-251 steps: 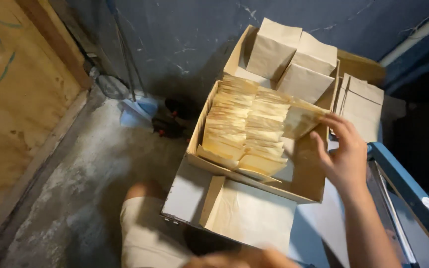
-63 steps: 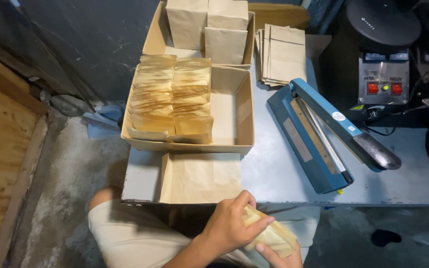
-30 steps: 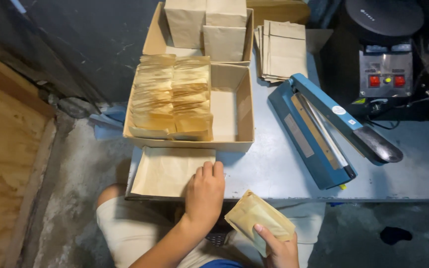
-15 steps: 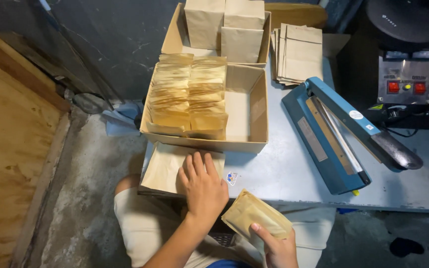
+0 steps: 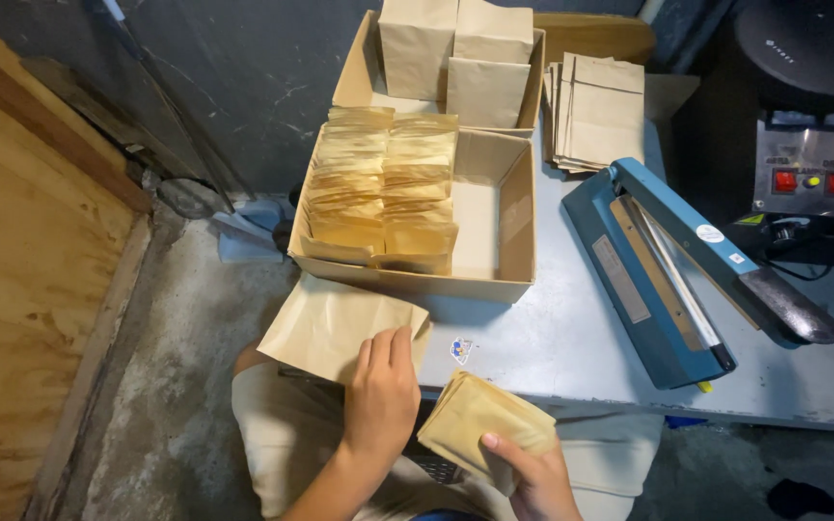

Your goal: Organizing and opening paper bags from a storage box on a table

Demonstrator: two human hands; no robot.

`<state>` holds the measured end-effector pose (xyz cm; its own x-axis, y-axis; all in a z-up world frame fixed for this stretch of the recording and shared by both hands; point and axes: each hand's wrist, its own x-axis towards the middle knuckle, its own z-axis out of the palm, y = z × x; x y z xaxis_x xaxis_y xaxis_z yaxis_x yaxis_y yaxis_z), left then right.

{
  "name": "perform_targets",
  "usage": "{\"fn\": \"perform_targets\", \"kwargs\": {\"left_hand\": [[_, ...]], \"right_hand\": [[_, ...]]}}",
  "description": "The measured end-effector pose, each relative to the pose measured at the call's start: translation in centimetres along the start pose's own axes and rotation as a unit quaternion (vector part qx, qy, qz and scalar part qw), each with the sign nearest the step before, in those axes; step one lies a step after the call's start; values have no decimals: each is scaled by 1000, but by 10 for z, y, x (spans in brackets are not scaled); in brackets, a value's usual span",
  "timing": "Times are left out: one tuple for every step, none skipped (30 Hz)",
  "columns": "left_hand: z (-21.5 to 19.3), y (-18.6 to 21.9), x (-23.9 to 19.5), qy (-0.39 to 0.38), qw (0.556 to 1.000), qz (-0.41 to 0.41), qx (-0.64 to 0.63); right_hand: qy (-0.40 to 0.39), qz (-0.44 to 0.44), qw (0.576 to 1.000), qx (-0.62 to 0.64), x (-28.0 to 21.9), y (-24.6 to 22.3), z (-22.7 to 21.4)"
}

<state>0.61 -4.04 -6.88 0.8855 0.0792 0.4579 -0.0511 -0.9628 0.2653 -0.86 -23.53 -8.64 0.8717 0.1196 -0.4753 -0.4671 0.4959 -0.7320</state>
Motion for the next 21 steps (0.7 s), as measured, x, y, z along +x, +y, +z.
{"fn": "perform_targets", "kwargs": {"left_hand": [[-12, 4, 1, 0, 1000, 1, -1], [-23, 8, 1, 34, 999, 19, -31], [-35, 11, 1, 67, 995, 37, -61], [-40, 13, -2, 66, 995, 37, -61], [-46, 14, -4, 83, 991, 48, -93], [-52, 15, -7, 100, 985, 59, -124], [-60, 16, -4, 102, 985, 59, -123], [-68, 17, -2, 109, 982, 49, -147], [-76, 18, -1, 117, 978, 39, -170], [-81, 17, 1, 119, 978, 38, -169], [-85, 17, 2, 132, 977, 35, -165], [-90, 17, 3, 144, 976, 32, -160], [-91, 18, 3, 145, 976, 32, -161], [-92, 19, 4, 161, 973, 36, -163], [-93, 20, 4, 178, 969, 41, -165], [-93, 22, 5, 179, 969, 41, -166], [-92, 25, 6, 185, 969, 64, -150], [-92, 28, 7, 191, 969, 87, -134], [-88, 30, 7, 192, 968, 88, -136], [-85, 33, 8, 212, 962, 118, -125], [-81, 36, 8, 232, 955, 147, -114]], "right_hand": [[1, -1, 1000, 0, 3, 1, -4], [-44, 25, 998, 26, 7, 2, -8], [-89, 52, 993, 52, 9, 4, -12], [-88, 53, 993, 52, 9, 4, -9], [-110, 72, 990, 47, 9, 3, -5], [-132, 91, 986, 41, 10, 3, -1], [-134, 90, 986, 41, 6, -1, 6], [-148, 103, 982, 53, 3, -5, 13], [-161, 117, 978, 64, -1, -9, 20], [-163, 117, 978, 63, -1, -11, 24], [-120, 121, 984, 58, -2, -12, 26], [-76, 125, 988, 53, -2, -14, 29], [-77, 125, 988, 52, -2, -14, 31], [-61, 97, 993, 40, -2, -15, 33], [-46, 68, 996, 29, -1, -16, 36], [-45, 67, 996, 28, 0, -11, 32], [-23, -26, 997, -66, 1, -6, 27], [-1, -118, 980, -157, 3, -2, 22], [0, -120, 980, -157, 2, 2, 19], [4, -178, 961, -212, 1, 7, 17], [8, -234, 935, -266, -1, 11, 14]]}}
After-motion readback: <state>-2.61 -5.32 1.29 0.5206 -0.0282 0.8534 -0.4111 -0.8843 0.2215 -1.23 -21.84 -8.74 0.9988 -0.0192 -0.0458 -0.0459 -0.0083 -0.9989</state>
